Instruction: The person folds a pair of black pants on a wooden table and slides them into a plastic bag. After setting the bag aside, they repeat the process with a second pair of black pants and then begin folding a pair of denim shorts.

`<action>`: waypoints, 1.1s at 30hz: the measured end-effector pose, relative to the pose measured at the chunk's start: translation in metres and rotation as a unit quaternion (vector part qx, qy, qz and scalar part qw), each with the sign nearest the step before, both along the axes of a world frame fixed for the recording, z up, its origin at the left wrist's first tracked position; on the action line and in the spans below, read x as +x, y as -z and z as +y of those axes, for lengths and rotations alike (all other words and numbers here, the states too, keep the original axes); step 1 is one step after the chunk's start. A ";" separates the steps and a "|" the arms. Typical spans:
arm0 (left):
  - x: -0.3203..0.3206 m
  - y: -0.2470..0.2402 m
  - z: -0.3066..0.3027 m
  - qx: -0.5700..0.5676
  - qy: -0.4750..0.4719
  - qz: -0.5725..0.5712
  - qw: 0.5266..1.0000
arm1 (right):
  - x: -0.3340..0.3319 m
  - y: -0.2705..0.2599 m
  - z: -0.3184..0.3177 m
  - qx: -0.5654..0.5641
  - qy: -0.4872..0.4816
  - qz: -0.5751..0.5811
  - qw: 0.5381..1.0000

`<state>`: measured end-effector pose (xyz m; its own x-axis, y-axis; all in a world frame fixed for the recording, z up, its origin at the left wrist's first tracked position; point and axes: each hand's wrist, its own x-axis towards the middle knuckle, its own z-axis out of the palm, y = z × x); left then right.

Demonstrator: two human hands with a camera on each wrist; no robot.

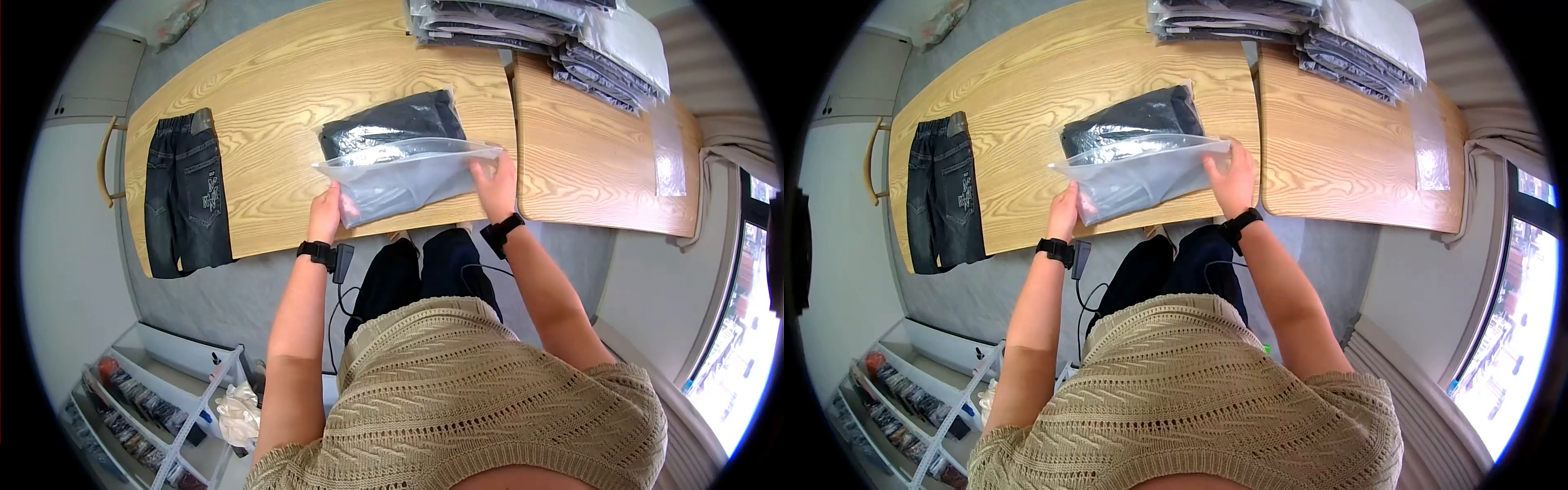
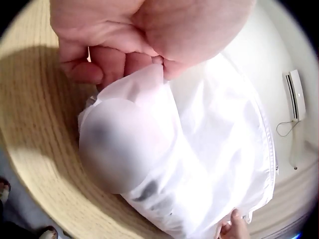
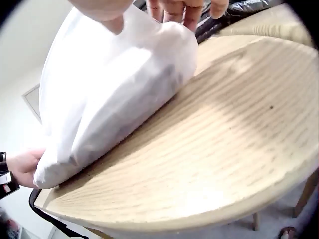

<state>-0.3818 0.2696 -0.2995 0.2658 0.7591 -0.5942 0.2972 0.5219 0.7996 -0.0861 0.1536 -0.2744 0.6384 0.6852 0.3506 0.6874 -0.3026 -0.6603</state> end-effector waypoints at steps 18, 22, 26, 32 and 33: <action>-0.017 -0.011 -0.012 -0.015 -0.046 -0.043 0.998 | 0.027 0.004 -0.023 -0.005 -0.025 0.364 0.931; -0.037 -0.012 -0.016 0.029 0.107 0.044 0.993 | 0.007 0.011 -0.036 -0.021 -0.018 0.450 0.893; -0.026 -0.018 -0.023 0.062 0.130 0.039 0.989 | 0.007 0.018 -0.027 -0.085 0.018 0.355 0.931; -0.001 -0.029 -0.017 0.127 0.024 0.038 0.991 | -0.001 -0.008 -0.011 -0.107 0.104 0.245 0.958; 0.006 -0.032 -0.017 0.112 0.011 0.055 0.992 | 0.000 -0.002 -0.013 -0.106 0.103 0.245 0.958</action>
<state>-0.3754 0.2528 -0.2673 0.2271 0.8698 -0.4380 0.3988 0.3273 0.8566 -0.0863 0.1410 -0.2723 0.8200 0.5500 -0.1585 0.2224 -0.5612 -0.7972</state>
